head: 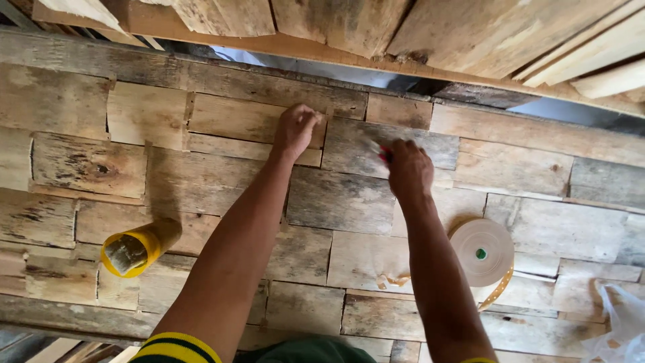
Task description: Applying thin strips of wood veneer to a wooden surface using a utility knife and adhesive tape.
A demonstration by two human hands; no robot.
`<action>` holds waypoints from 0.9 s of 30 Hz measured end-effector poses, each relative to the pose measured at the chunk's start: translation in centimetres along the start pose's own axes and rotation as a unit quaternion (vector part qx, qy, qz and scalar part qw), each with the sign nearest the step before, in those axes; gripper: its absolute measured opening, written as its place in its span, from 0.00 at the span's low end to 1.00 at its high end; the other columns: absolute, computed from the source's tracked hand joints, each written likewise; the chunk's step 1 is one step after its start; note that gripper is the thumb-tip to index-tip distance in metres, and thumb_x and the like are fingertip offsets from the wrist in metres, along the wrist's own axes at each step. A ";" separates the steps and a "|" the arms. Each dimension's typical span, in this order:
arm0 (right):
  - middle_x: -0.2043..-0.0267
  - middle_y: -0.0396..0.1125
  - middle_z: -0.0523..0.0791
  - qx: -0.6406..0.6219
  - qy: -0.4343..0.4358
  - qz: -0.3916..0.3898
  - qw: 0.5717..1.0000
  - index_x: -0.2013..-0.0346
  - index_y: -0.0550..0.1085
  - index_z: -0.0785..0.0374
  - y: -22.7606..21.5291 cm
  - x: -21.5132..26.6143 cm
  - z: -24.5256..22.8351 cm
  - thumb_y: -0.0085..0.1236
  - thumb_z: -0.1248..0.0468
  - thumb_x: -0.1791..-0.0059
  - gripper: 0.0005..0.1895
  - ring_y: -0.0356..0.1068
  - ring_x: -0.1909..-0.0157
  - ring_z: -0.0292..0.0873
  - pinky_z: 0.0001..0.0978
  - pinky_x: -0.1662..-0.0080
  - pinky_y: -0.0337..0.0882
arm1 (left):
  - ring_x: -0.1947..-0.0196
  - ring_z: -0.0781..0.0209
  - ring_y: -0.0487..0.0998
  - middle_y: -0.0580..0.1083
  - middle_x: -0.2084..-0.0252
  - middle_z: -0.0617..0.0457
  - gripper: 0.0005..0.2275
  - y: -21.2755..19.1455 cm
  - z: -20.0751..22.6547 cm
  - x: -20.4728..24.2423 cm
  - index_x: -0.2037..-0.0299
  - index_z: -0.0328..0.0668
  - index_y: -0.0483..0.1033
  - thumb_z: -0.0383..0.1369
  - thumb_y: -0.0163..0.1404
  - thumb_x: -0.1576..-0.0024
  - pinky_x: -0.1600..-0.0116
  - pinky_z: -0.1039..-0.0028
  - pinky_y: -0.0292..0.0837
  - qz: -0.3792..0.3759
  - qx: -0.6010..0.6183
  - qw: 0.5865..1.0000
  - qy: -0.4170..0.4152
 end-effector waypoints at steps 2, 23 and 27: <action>0.53 0.73 0.49 -0.017 0.028 0.021 0.999 0.52 0.75 0.56 -0.9 1.4 0.5 0.64 0.55 0.48 0.13 0.72 0.55 0.51 0.46 0.53 0.72 | 0.62 0.56 0.79 0.78 0.62 0.48 0.11 0.2 -1.1 0.0 0.63 0.36 0.75 0.37 0.48 0.37 0.55 0.67 0.76 0.026 0.038 0.999 -0.006; 0.62 0.76 0.53 -0.127 -0.027 0.091 0.987 0.68 0.79 0.61 1.3 -11.9 -8.9 0.67 0.46 0.55 0.20 0.77 0.58 0.55 0.45 0.56 0.76 | 0.47 0.37 0.72 0.71 0.47 0.35 0.12 0.5 1.4 3.5 0.43 0.33 0.69 0.32 0.39 0.30 0.39 0.53 0.67 0.196 -0.114 0.953 0.200; 0.60 0.76 0.52 0.060 0.037 -0.048 0.996 0.60 0.81 0.60 -1.5 -13.8 -11.8 0.72 0.33 0.67 0.37 0.77 0.58 0.55 0.49 0.58 0.77 | 0.46 0.37 0.72 0.72 0.47 0.36 0.11 0.3 2.1 3.9 0.44 0.33 0.69 0.29 0.41 0.32 0.39 0.52 0.68 0.195 -0.126 0.951 0.205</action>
Point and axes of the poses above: each hand's wrist, its own x-axis away from the middle knuckle, its own y-axis out of the palm, z = x × y, the point moved 1 cm from there along -x, towards the middle knuckle
